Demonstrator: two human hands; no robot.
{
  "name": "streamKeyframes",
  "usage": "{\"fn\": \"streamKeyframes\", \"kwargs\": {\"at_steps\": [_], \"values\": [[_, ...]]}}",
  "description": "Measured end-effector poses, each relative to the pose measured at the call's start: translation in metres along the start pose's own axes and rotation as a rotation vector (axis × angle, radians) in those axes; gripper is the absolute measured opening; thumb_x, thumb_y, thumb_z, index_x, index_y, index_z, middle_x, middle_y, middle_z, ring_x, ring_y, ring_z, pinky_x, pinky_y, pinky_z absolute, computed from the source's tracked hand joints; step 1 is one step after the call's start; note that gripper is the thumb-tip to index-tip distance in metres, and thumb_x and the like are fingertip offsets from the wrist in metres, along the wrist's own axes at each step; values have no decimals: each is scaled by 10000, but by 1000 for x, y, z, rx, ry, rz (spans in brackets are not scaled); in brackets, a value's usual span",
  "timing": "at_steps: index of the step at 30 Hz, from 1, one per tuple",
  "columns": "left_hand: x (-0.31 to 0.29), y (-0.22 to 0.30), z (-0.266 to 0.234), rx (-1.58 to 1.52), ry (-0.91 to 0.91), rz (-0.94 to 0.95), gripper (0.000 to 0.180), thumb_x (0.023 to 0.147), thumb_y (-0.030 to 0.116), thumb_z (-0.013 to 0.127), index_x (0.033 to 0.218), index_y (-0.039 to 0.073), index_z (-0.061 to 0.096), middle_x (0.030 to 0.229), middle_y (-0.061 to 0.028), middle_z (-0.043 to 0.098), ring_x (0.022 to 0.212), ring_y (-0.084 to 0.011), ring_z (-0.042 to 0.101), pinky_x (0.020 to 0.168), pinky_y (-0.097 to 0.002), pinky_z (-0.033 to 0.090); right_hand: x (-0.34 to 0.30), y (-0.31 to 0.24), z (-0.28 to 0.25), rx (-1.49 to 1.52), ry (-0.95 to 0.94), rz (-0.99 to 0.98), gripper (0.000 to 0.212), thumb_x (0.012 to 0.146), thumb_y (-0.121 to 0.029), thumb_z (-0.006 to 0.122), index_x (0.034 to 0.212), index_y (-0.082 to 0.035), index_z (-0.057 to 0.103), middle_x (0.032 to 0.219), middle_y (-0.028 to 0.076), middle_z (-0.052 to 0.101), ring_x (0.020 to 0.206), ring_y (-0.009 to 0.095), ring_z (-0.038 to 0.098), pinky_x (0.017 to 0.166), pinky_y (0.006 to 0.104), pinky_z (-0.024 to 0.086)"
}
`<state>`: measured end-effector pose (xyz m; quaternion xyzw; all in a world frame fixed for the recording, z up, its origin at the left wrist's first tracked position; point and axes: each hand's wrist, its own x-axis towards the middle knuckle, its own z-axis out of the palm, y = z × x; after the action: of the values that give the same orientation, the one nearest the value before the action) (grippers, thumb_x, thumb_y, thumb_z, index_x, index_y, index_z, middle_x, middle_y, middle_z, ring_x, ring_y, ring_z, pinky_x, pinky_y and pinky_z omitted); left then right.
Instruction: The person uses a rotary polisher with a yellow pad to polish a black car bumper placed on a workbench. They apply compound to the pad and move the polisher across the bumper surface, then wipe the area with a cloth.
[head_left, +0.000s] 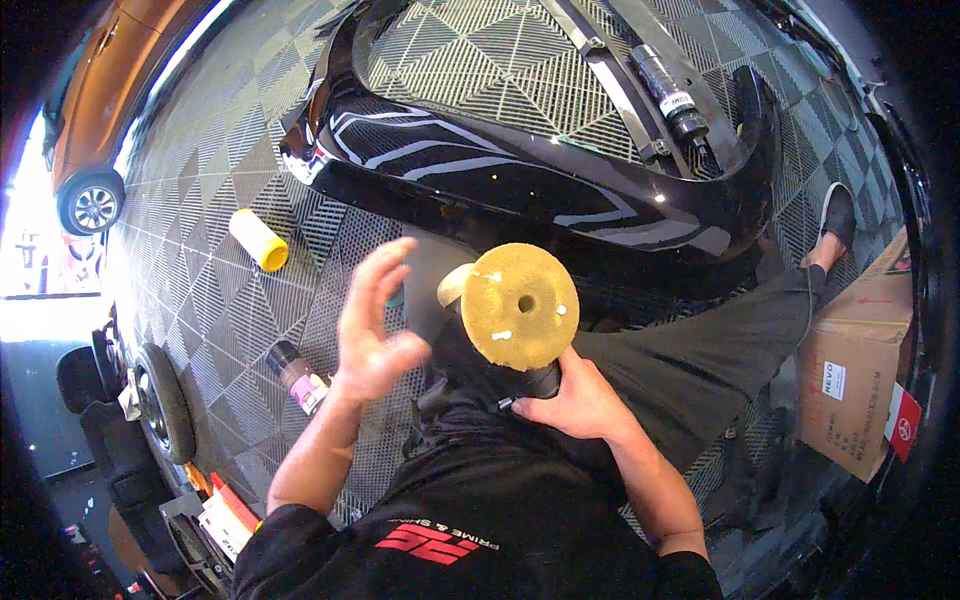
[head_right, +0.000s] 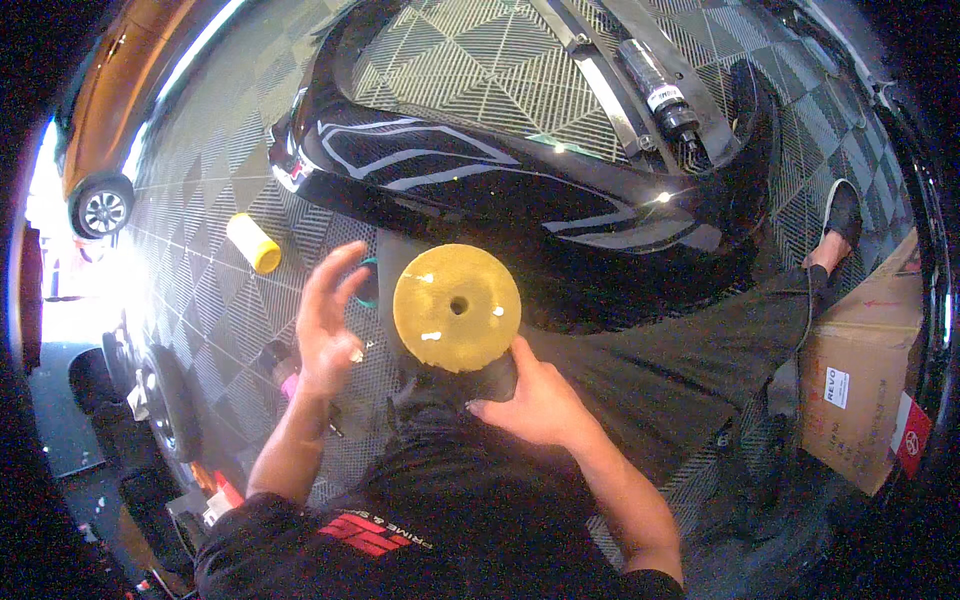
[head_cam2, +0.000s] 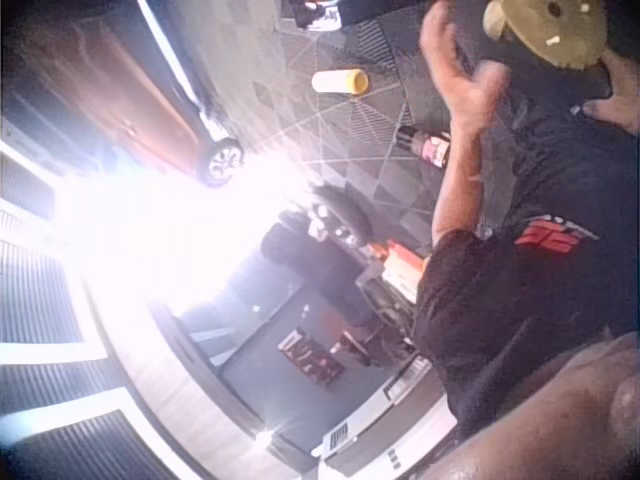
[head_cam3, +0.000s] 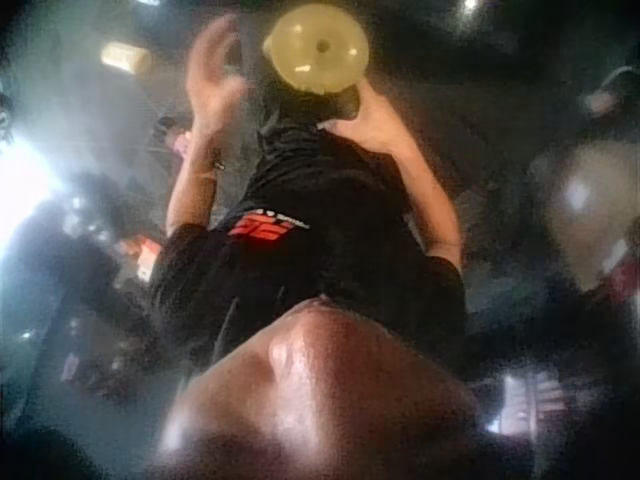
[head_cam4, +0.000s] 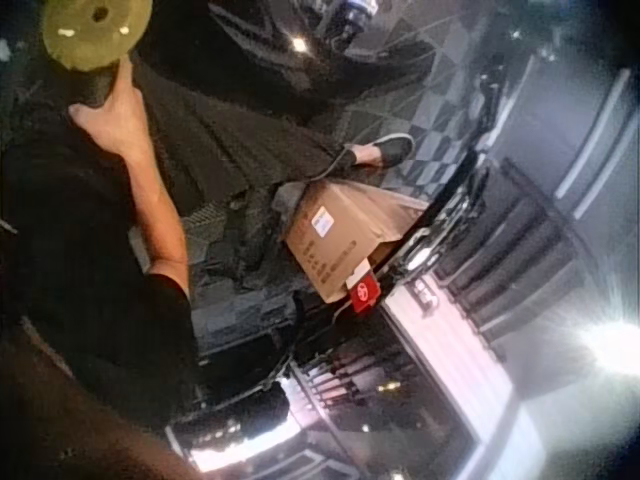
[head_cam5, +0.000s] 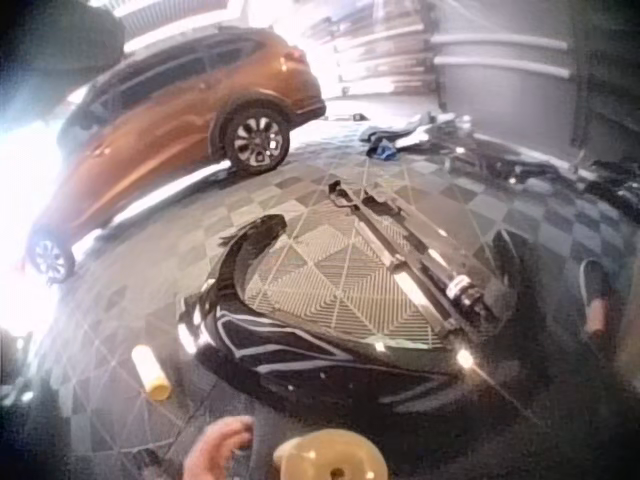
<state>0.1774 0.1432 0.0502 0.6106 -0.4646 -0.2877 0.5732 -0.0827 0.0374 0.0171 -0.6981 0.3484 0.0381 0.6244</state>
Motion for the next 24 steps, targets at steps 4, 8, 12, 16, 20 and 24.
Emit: {"fn": "streamKeyframes", "kwargs": {"at_steps": [4,8,12,16,20,24], "values": [[19,21,19,238,-364,77,1110,632,311,927,1525,22,334,1501,-200,417,1421,-339,394,1166,-443,334,4,4,6,-2,12,29,1012,730,-323,841,1527,-34,290,1145,309,679,1080,458,665,954,479,531],[30,24,17,412,-436,82,1067,601,264,954,1491,30,415,1413,-177,433,1335,-320,453,1121,-446,374,5,11,9,-5,-5,39,1020,728,-322,837,1534,-33,284,1131,311,683,1067,449,675,946,477,536],[26,14,16,422,-466,-33,901,605,232,935,1412,97,558,1359,-164,445,1280,-315,455,1097,-432,387,6,15,9,-11,-39,93,1010,732,-321,827,1543,-63,284,1122,311,686,1054,450,680,937,477,542],[25,4,13,473,-449,29,801,648,192,897,1393,178,605,1416,-155,429,1292,-329,437,1097,-460,386,9,4,6,-5,-70,171,917,721,-250,849,1465,-8,372,1198,267,673,1121,408,666,982,441,515],[24,-5,4,450,-491,168,730,674,152,861,1365,149,625,1503,-177,391,1412,-356,378,1149,-499,346,11,16,9,-38,-46,89,996,728,-322,819,1543,-102,289,1114,318,685,1041,475,673,927,497,545],[14,-5,-1,401,-427,56,706,699,133,829,1373,154,619,1585,-196,316,1486,-380,291,1176,-517,311,13,16,10,-48,-58,109,995,726,-330,815,1541,-105,291,1117,319,683,1046,480,669,929,504,544]]}}
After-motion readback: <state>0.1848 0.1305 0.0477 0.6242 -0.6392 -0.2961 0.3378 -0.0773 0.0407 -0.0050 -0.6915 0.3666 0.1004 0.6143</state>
